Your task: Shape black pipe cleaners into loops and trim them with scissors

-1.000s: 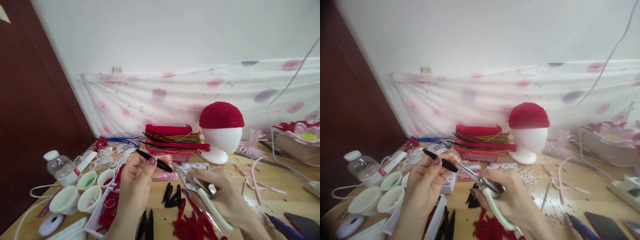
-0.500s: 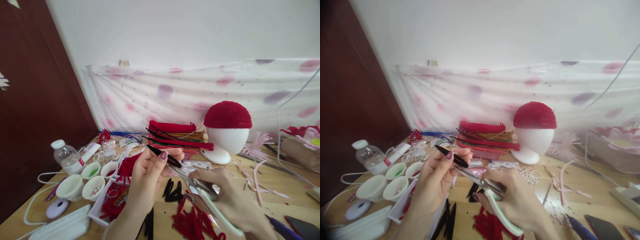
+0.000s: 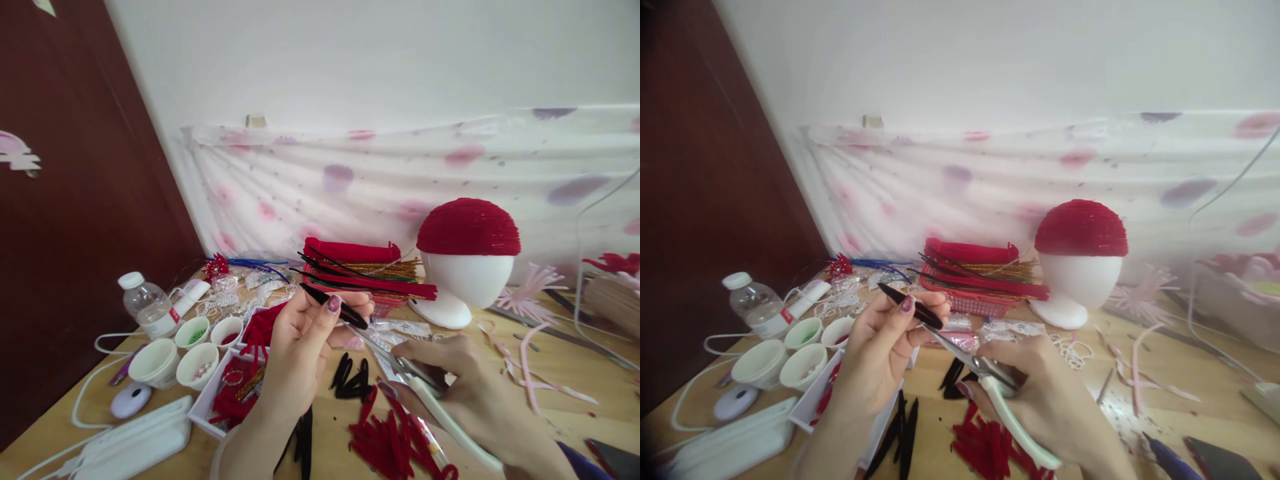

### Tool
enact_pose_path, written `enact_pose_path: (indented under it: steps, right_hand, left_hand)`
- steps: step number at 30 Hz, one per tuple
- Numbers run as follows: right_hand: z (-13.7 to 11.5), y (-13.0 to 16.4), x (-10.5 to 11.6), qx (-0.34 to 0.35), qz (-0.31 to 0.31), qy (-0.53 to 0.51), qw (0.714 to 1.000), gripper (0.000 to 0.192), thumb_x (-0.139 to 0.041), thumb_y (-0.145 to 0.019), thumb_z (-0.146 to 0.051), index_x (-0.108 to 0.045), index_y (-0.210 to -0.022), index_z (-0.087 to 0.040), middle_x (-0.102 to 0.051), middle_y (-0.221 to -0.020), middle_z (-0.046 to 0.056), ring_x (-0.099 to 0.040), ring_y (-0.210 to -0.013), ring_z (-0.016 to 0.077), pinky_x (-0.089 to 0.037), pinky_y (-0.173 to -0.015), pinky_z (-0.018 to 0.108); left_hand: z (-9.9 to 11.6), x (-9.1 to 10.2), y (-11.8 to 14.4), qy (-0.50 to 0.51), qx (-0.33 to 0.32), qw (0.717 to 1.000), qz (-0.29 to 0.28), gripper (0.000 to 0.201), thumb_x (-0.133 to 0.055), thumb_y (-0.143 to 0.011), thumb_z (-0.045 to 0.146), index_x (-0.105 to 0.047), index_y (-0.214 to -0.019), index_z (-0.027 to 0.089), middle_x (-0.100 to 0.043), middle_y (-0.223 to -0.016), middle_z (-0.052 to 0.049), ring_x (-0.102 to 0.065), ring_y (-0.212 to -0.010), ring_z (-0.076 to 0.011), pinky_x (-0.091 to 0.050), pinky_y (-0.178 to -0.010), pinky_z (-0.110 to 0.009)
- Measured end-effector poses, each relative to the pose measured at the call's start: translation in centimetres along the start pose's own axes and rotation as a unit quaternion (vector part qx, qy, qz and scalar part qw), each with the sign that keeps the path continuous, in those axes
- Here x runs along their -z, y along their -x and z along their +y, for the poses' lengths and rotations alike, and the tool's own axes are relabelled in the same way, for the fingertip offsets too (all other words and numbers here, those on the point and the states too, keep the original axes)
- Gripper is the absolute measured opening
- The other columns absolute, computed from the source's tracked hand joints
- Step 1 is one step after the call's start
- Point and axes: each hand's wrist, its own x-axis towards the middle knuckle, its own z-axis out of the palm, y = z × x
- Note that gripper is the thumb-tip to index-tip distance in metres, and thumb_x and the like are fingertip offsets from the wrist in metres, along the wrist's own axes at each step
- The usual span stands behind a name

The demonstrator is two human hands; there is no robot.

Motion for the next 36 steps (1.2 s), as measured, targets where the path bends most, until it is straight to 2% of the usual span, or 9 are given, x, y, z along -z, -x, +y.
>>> enact_pose_path:
  steps: [3, 5, 9, 13, 19, 25, 31, 36]
  right_hand:
    - [0.0, 0.0, 0.2, -0.02, -0.044, 0.016, 0.999, 0.018, -0.071, -0.081, -0.034, -0.065, -0.072, -0.019, -0.055, -0.056, -0.003, -0.04, -0.05, 0.0115, -0.032, -0.046, 0.023]
    - [-0.1, 0.0, 0.3, -0.025, -0.064, 0.026, 0.997, 0.014, -0.072, -0.08, -0.031, -0.065, -0.074, -0.02, -0.058, -0.058, -0.002, -0.044, -0.051, 0.0123, -0.035, -0.047, 0.023]
    - [0.0, 0.0, 0.4, -0.022, -0.07, 0.021, 0.997, 0.013, -0.073, -0.081, -0.032, -0.067, -0.076, -0.022, -0.062, -0.062, -0.002, -0.048, -0.054, 0.0141, -0.037, -0.049, 0.024]
    - [0.7, 0.2, 0.1, -0.029, -0.082, 0.014, 0.996, 0.013, -0.073, -0.082, -0.033, -0.068, -0.075, -0.022, -0.061, -0.06, -0.002, -0.049, -0.052, 0.0145, -0.034, -0.046, 0.025]
    - [1.1, 0.3, -0.2, -0.045, -0.078, 0.023, 0.996, 0.022, -0.07, -0.086, -0.04, -0.065, -0.073, -0.022, -0.057, -0.058, -0.002, -0.047, -0.052, 0.0141, -0.033, -0.046, 0.025]
    - [1.3, 0.3, -0.1, -0.049, -0.074, 0.006, 0.996, 0.023, -0.069, -0.086, -0.039, -0.065, -0.071, -0.022, -0.053, -0.054, -0.003, -0.041, -0.05, 0.0129, -0.031, -0.044, 0.024]
    - [1.4, 0.0, -0.2, -0.027, -0.05, 0.014, 0.998, 0.027, -0.068, -0.087, -0.042, -0.065, -0.07, -0.021, -0.053, -0.053, -0.003, -0.041, -0.049, 0.0124, -0.03, -0.044, 0.024]
    - [0.6, -0.3, 0.1, -0.039, -0.072, 0.019, 0.996, 0.02, -0.071, -0.084, -0.04, -0.067, -0.077, -0.022, -0.061, -0.062, -0.002, -0.048, -0.054, 0.0135, -0.036, -0.049, 0.024]
  left_hand:
    - [0.5, 0.6, -0.1, -0.011, -0.004, 1.0, 0.014, 0.015, -0.072, -0.087, 0.03, -0.071, -0.09, 0.016, -0.08, -0.098, -0.007, -0.076, -0.095, -0.021, -0.063, -0.081, -0.029]
    - [1.0, 1.1, -0.1, -0.019, 0.005, 1.0, 0.01, 0.012, -0.072, -0.087, 0.027, -0.071, -0.09, 0.016, -0.08, -0.099, -0.007, -0.075, -0.096, -0.0222, -0.063, -0.081, -0.032]
    - [1.8, 1.5, 0.0, -0.053, 0.036, 0.997, -0.037, 0.011, -0.071, -0.087, 0.025, -0.07, -0.09, 0.015, -0.08, -0.102, -0.011, -0.075, -0.1, -0.0271, -0.063, -0.082, -0.038]
    - [1.9, 1.6, 0.0, -0.076, 0.057, 0.994, -0.062, 0.012, -0.071, -0.087, 0.026, -0.067, -0.085, 0.015, -0.079, -0.103, -0.014, -0.075, -0.1, -0.0284, -0.062, -0.084, -0.04]
    - [1.6, 1.6, -0.2, -0.095, 0.06, 0.992, -0.055, 0.012, -0.07, -0.088, 0.026, -0.065, -0.085, 0.015, -0.08, -0.099, -0.012, -0.076, -0.097, -0.0258, -0.063, -0.079, -0.032]
    - [1.6, 1.6, -0.4, -0.098, 0.07, 0.991, -0.051, 0.012, -0.07, -0.088, 0.026, -0.065, -0.084, 0.015, -0.08, -0.1, -0.013, -0.076, -0.097, -0.026, -0.062, -0.081, -0.033]
    - [1.4, 1.5, -0.5, -0.074, 0.064, 0.994, -0.049, 0.011, -0.068, -0.089, 0.025, -0.066, -0.085, 0.015, -0.08, -0.098, -0.011, -0.076, -0.095, -0.0248, -0.063, -0.08, -0.032]
    - [1.2, 1.7, -0.6, -0.06, 0.057, 0.996, -0.026, 0.013, -0.07, -0.089, 0.026, -0.069, -0.089, 0.013, -0.08, -0.092, -0.008, -0.077, -0.091, -0.023, -0.063, -0.073, -0.027]
